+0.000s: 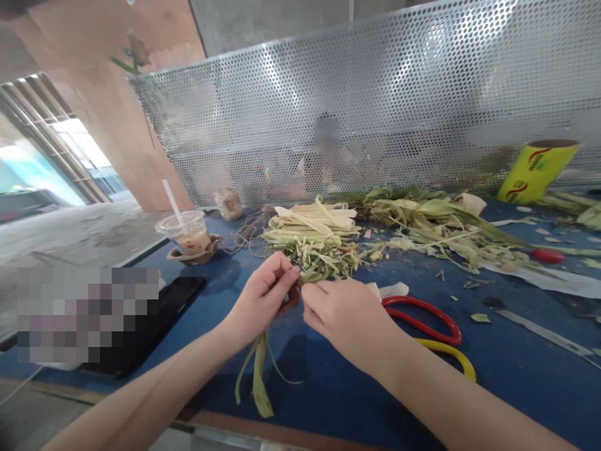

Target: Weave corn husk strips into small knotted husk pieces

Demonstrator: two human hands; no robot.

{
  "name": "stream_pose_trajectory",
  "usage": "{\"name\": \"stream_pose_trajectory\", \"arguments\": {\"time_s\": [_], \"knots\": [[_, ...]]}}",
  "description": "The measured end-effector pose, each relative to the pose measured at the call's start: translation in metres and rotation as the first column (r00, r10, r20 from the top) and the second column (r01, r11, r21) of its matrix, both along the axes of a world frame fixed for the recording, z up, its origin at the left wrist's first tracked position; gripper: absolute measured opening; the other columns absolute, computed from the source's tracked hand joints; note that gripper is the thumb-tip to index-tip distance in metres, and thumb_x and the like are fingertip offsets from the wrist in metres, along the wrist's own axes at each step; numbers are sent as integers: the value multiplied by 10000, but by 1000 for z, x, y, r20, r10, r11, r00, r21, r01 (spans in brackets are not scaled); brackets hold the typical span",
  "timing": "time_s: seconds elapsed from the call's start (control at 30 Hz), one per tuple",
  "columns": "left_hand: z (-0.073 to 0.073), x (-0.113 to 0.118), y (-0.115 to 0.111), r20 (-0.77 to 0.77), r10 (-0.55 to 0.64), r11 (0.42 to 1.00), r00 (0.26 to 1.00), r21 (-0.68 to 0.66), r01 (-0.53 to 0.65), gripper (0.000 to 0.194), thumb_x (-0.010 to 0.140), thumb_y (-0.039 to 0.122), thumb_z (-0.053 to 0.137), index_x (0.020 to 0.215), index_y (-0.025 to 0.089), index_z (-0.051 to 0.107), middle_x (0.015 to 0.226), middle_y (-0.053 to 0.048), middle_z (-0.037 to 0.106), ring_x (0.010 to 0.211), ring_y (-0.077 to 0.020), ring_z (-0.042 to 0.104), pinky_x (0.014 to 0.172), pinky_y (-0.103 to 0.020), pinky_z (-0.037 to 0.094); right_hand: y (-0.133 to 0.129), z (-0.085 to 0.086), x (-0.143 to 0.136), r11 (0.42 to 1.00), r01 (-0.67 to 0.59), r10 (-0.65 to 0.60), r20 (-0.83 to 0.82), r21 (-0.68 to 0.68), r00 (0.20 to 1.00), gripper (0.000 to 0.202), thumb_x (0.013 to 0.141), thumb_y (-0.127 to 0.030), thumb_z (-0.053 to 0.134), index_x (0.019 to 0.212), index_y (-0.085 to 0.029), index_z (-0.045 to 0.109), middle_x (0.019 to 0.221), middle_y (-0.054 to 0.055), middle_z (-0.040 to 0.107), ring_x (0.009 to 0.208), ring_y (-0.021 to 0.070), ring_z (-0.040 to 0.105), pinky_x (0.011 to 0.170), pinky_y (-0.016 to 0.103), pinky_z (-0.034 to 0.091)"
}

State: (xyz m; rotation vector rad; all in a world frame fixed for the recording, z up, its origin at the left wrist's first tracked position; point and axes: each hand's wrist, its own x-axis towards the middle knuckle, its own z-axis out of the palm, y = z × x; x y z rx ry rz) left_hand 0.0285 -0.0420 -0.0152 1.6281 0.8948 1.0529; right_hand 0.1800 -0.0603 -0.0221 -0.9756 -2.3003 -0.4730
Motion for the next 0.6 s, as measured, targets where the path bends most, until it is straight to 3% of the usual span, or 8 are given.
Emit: {"name": "stream_pose_trajectory", "arguments": {"time_s": [0.27,0.4,0.5,0.6], "knots": [[-2,-1,3,-54,50,998,997,37,-48,255,842,342,431,659,180,360,451,85,396,392,-36,350,410,-150,290,-2,-3,-2,999,33,-34,-31,-20,999,250,805,-122,352,579,-194,433,482,-33,486,419,101,456,450,248,239],[0,-1,5,4,30,999,1000,-45,-30,259,835,363,435,669,187,343,476,88,453,355,-27,353,359,-134,263,-2,-2,1,992,85,-97,-139,-92,986,251,861,-245,382,625,-202,457,500,-36,514,400,98,467,418,235,259],[3,-2,7,81,-45,989,996,-138,56,252,836,370,425,684,192,331,534,64,533,336,-24,342,327,-131,221,1,2,9,989,-15,-15,-197,-150,980,152,879,-257,381,820,-208,512,697,-1,623,548,113,572,489,216,366],[5,-3,8,130,-119,972,984,-187,143,241,832,366,425,693,193,332,545,40,567,328,-30,338,316,-133,207,4,4,16,994,-83,70,-165,-73,984,227,880,-174,350,1039,-237,499,917,27,641,735,130,616,582,221,420]]}}
